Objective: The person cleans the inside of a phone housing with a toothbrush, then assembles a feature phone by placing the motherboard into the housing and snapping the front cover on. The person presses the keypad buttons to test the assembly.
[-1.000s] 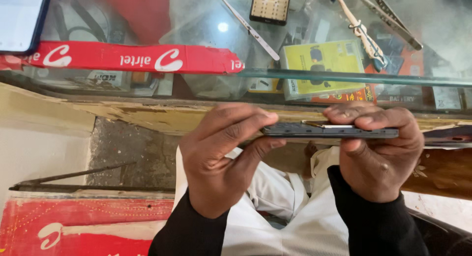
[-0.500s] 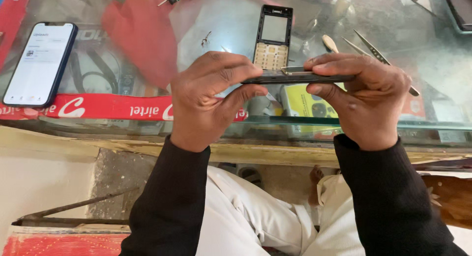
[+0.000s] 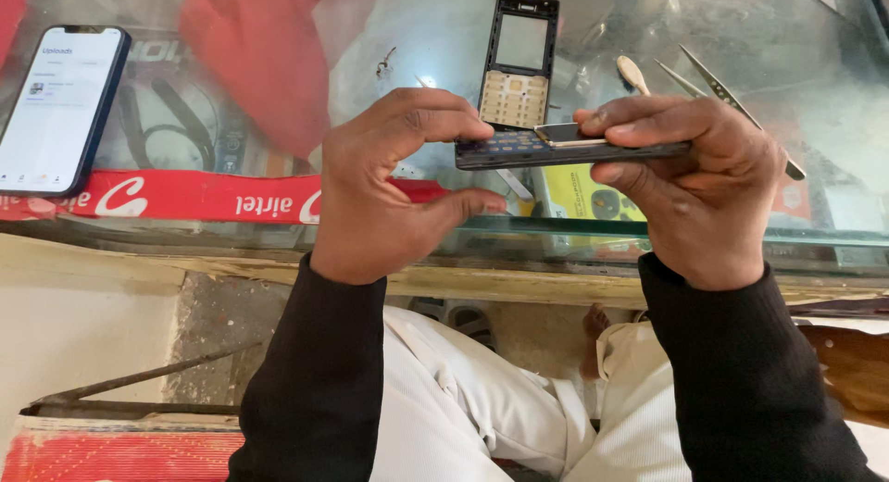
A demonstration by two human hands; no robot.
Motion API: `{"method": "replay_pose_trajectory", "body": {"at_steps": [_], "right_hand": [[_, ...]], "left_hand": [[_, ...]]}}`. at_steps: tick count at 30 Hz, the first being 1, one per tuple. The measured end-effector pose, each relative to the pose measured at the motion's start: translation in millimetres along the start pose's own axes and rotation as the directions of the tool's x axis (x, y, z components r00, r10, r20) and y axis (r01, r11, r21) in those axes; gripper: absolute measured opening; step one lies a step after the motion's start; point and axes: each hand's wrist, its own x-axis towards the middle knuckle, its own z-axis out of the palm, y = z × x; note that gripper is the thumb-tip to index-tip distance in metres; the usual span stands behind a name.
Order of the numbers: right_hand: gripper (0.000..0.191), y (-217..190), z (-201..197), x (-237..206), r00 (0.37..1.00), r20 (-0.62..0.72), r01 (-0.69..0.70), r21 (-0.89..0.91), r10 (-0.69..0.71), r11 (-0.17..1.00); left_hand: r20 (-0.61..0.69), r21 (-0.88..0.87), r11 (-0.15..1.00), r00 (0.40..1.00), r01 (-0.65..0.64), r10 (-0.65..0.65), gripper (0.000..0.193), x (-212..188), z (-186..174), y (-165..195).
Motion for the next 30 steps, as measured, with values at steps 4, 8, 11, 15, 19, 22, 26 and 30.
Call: {"method": "replay_pose_trajectory", "body": {"at_steps": [4, 8, 11, 15, 19, 22, 26, 30], "right_hand": [[0.023, 2.3, -1.6, -0.5, 0.998, -0.036, -0.054, -0.001, 0.054, 0.999], [0.025, 3.3, -1.2, 1.9, 1.000, 0.001, 0.023, -0.055, -0.023, 0.998], [0.026, 2.8, 1.1, 3.4, 0.999, -0.002, 0.047, -0.178, -0.049, 0.983], [0.026, 1.3, 3.6, 3.1, 0.994, 0.009, 0.107, -0.402, -0.113, 0.909], [0.023, 0.6, 5.2, 0.1, 0.990, 0.013, 0.128, -0.468, -0.138, 0.874], [0.021, 2.7, 6.6, -0.1, 0.997, -0.032, 0.057, -0.280, -0.068, 0.958], [0.019, 4.6, 6.3, -0.3, 0.996, 0.004, 0.093, -0.156, -0.094, 0.983], [0.018, 5.8, 6.1, -2.6, 0.990, 0.046, 0.142, -0.159, -0.137, 0.977]], "left_hand": [[0.001, -0.132, 0.989, 0.998, 0.062, -0.062, 0.032, -7.5, 2.7, -5.1], [-0.030, -0.161, 0.985, 0.997, 0.064, -0.070, 0.034, -17.2, 6.7, -11.2], [-0.032, -0.126, 0.991, 0.998, 0.050, -0.054, 0.033, -18.5, 5.3, -13.2], [0.003, -0.068, 0.998, 1.000, 0.001, -0.001, 0.031, -11.0, -0.8, -13.1], [0.096, -0.239, 0.970, 0.995, 0.047, -0.024, 0.029, -6.7, -11.8, -8.4], [0.092, -0.515, 0.824, 0.971, 0.236, -0.220, 0.034, -0.8, -11.1, -9.5], [0.199, -0.465, 0.787, 0.914, 0.405, -0.353, 0.038, 14.1, -1.7, -15.3], [0.424, -0.499, 0.528, 0.725, 0.687, -0.543, 0.040, 27.4, 11.0, -15.8]]}}
